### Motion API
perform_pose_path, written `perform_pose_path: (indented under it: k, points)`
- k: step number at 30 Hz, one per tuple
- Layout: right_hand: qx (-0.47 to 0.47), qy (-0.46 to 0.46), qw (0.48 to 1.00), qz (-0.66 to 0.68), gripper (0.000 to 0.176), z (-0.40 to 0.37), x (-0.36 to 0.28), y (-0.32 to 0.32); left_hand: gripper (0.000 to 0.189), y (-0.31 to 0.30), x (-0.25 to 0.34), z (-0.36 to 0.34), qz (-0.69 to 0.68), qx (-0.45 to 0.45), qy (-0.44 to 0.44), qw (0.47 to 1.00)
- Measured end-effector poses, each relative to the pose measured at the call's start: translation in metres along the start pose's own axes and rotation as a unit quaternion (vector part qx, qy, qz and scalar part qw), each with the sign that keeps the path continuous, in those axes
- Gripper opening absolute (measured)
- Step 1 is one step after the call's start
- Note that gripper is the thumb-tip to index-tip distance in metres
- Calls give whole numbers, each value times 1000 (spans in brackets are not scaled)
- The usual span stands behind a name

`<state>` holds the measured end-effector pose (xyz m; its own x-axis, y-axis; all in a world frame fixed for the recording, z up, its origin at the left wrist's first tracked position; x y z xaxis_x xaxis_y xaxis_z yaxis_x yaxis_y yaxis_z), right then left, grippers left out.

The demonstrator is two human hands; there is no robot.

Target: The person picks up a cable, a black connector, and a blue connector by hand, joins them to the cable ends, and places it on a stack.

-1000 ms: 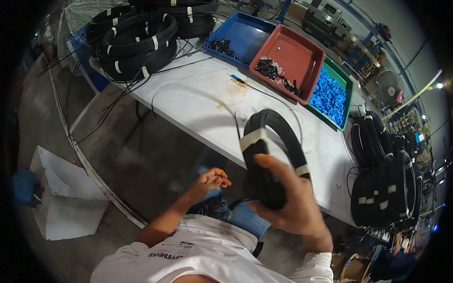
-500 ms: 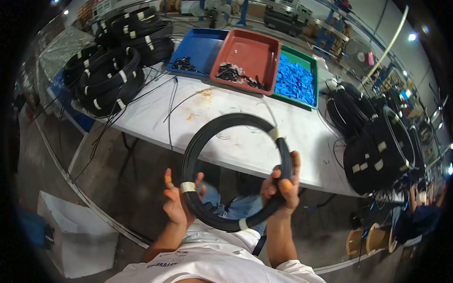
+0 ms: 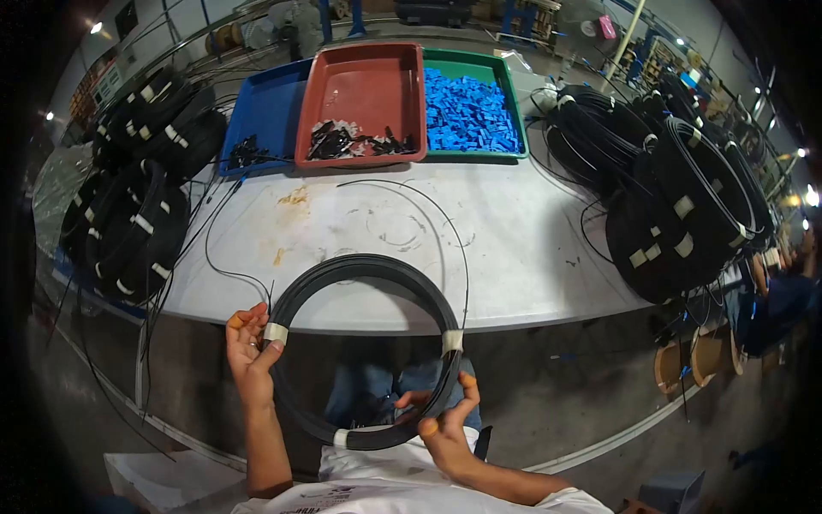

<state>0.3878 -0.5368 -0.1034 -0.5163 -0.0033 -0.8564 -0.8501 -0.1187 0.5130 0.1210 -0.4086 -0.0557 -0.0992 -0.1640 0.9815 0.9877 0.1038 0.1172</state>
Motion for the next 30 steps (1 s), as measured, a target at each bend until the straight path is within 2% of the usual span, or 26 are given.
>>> perform_pose_path:
  k: [3, 5, 6, 8, 9, 10, 11, 12, 13, 14, 15, 16, 17, 18, 19, 20, 21, 23, 24, 25, 27, 28, 30]
  points:
    - [14, -6, 1000, -8, 87, 7, -3, 10, 57, -6, -7, 23, 15, 4, 35, 999]
    - [22, 52, 998, -24, 86, 12, 0, 6, 55, 3, -3, 40, 52, -54, 49, 996]
    - [22, 56, 998, -25, 86, 15, -2, 2, 55, 3, -5, 43, 52, -52, 46, 996]
    - [-3, 66, 994, -86, 85, 24, -14, -9, 45, 9, -9, 50, 28, -68, 49, 996]
    - [25, 68, 987, -141, 80, 30, -26, -17, 34, 14, -4, 50, 12, -61, 75, 995]
    - [55, 194, 936, -290, 70, 32, -50, -33, 34, 17, -4, 50, 11, -63, 74, 995]
    - [78, 171, 895, -406, 58, 43, -80, -42, 32, 17, -5, 49, 15, -57, 62, 996]
    - [139, 98, 852, -496, 39, 61, -119, -38, 30, 18, -6, 48, 19, -49, 51, 997]
    - [162, -11, 783, -600, 31, 74, -142, -48, 25, 22, -3, 46, 12, -33, 43, 998]
    - [182, -38, 768, -612, 29, 93, -163, -53, 25, 23, -3, 46, 11, -33, 43, 998]
    - [193, -43, 711, -675, 33, 120, -181, -61, 27, 25, -7, 46, 1, -46, 25, 999]
    - [149, -95, 703, -689, 36, 151, -190, -68, 29, 27, -9, 44, -9, -58, 7, 998]
    - [122, -115, 672, -721, 41, 186, -192, -83, 21, 36, -4, 43, -13, -47, 1, 999]
    - [103, -119, 665, -730, 51, 230, -190, -100, 18, 40, -6, 44, 23, -74, 44, 996]
    - [107, -54, 683, -721, 61, 275, -182, -126, 17, 44, -3, 46, 90, -97, 89, 987]
    - [112, -27, 681, -724, 68, 315, -173, -146, 15, 48, 1, 46, 155, -121, 133, 971]
    - [95, 42, 676, -730, 68, 342, -167, -147, 15, 48, 2, 43, 155, -118, 132, 972]
    - [56, 2, 717, -695, 56, 382, -145, -148, 13, 45, -5, 48, 44, -92, 63, 993]
    - [47, 2, 738, -673, 50, 389, -133, -135, 13, 44, -4, 52, 47, -89, 66, 993]
    - [44, 4, 742, -669, 50, 387, -125, -120, 13, 44, -5, 54, 35, -113, 63, 991]
    - [74, 51, 774, -627, 38, 380, -120, -98, 12, 43, -9, 61, 7, -147, 38, 988]
    - [62, -24, 733, -677, 28, 371, -123, -81, 12, 42, -6, 66, 10, -145, 40, 989]
    - [13, -54, 665, -744, 20, 357, -119, -63, 19, 48, -4, 75, 28, -157, 7, 987]
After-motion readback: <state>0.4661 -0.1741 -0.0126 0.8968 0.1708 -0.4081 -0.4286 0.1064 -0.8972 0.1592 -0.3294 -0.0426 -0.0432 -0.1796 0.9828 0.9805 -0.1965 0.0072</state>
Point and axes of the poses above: each hand's wrist, its own z-axis towards the middle knuckle, its own y-axis out of the palm, x = y × z, the point moved 6 cm from there along z, towards the middle knuckle, and after that the axes turned 8 degrees about -x, right-handed, at the moved point
